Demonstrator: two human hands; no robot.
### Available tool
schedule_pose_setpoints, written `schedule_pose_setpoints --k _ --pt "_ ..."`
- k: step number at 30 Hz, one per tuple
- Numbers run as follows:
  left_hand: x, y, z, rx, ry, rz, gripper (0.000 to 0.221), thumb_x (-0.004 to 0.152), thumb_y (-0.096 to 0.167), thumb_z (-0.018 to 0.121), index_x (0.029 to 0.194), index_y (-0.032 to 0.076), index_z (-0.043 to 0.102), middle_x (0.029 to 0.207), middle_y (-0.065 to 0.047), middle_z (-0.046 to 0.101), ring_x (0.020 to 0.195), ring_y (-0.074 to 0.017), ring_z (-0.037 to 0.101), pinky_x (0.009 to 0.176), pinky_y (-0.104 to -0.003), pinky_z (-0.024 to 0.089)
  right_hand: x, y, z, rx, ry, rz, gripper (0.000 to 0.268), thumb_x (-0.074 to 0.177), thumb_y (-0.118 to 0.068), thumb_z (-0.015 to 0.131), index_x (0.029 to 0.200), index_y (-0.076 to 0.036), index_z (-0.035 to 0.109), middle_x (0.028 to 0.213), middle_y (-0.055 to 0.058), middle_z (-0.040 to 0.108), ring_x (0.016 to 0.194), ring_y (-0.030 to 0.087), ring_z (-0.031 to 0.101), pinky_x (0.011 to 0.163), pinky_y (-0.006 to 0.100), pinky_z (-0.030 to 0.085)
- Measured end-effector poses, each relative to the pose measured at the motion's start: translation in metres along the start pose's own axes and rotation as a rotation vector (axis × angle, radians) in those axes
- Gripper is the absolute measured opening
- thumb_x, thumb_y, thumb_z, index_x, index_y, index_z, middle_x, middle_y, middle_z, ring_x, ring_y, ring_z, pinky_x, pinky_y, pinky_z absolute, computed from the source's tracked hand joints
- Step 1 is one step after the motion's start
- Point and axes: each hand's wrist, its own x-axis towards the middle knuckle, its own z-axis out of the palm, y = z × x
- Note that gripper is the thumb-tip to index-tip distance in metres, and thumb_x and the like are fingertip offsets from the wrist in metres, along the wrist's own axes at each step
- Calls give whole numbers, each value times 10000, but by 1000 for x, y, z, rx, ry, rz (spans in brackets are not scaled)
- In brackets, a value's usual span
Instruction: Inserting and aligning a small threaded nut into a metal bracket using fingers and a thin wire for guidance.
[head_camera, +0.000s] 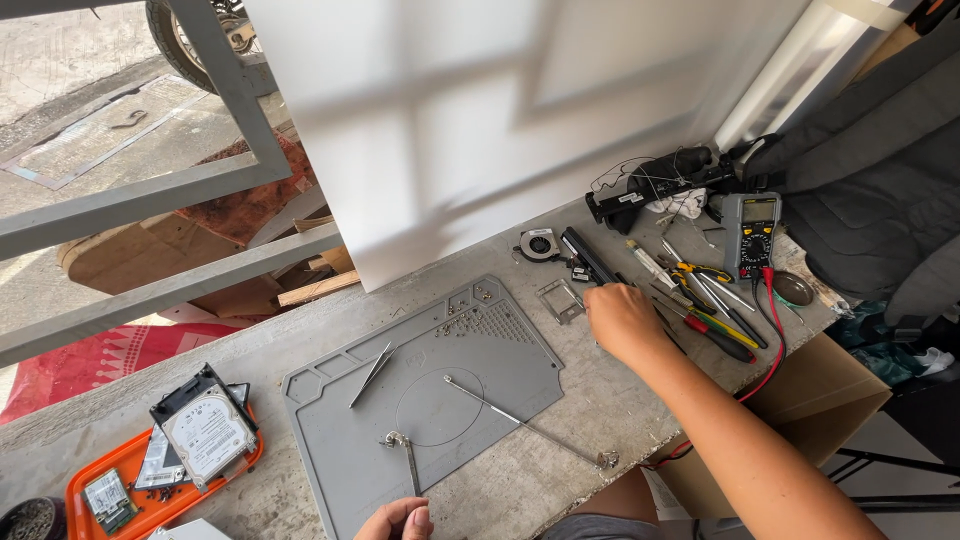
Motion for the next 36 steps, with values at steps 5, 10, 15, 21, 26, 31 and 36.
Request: schedule_pose_setpoints --k 5,10,15,21,26,31,36 --pt "-27 44 -9 56 18 54 272 922 301 890 1046 96 1019 773 -132 984 697 -181 905 726 -281 716 2 -8 -17 40 -63 15 116 1088 -5 712 1009 -33 792 966 152 833 933 335 835 922 503 721" --pt "-35 49 -8 18 102 272 228 917 289 873 962 107 1002 640 -89 929 565 -138 826 620 -258 685 3 -12 -30 -1 -80 -44 42 1047 -31 787 1024 -3 767 1030 180 818 975 366 822 908 522 699" --pt "-50 74 -12 25 93 267 216 920 285 866 929 122 1007 648 -21 911 553 -109 765 611 -247 646 10 15 -67 387 -69 133 163 922 -171 774 1012 -191 909 966 -32 891 826 148 731 793 352 565" --pt "-60 92 -10 -47 109 426 156 876 207 858 838 109 973 611 -12 875 573 -84 768 580 -239 596 -25 1 -66 919 -26 116 82 952 -93 787 972 -75 864 856 -2 747 748 133 579 692 318 433" --pt "-62 101 -26 49 -16 557 146 987 240 807 958 164 928 795 45 906 736 -87 834 726 -278 654 -41 -64 -44 981 -149 24 60 1003 -60 799 981 -44 852 790 57 687 660 178 518 643 332 389" --pt "-72 112 -37 44 -41 612 135 1047 238 782 1020 153 884 937 15 902 828 -132 805 758 -315 616 -52 -139 -37 987 -222 -51 76 1017 -65 820 959 -66 869 796 19 672 711 156 469 693 310 407" --pt "-77 116 -42 33 -128 556 107 1088 237 785 1070 162 858 957 29 859 825 -121 750 757 -314 588 -53 -195 -32 909 -192 -167 100 1028 -132 827 948 -86 864 751 -3 625 686 143 429 713 309 369"
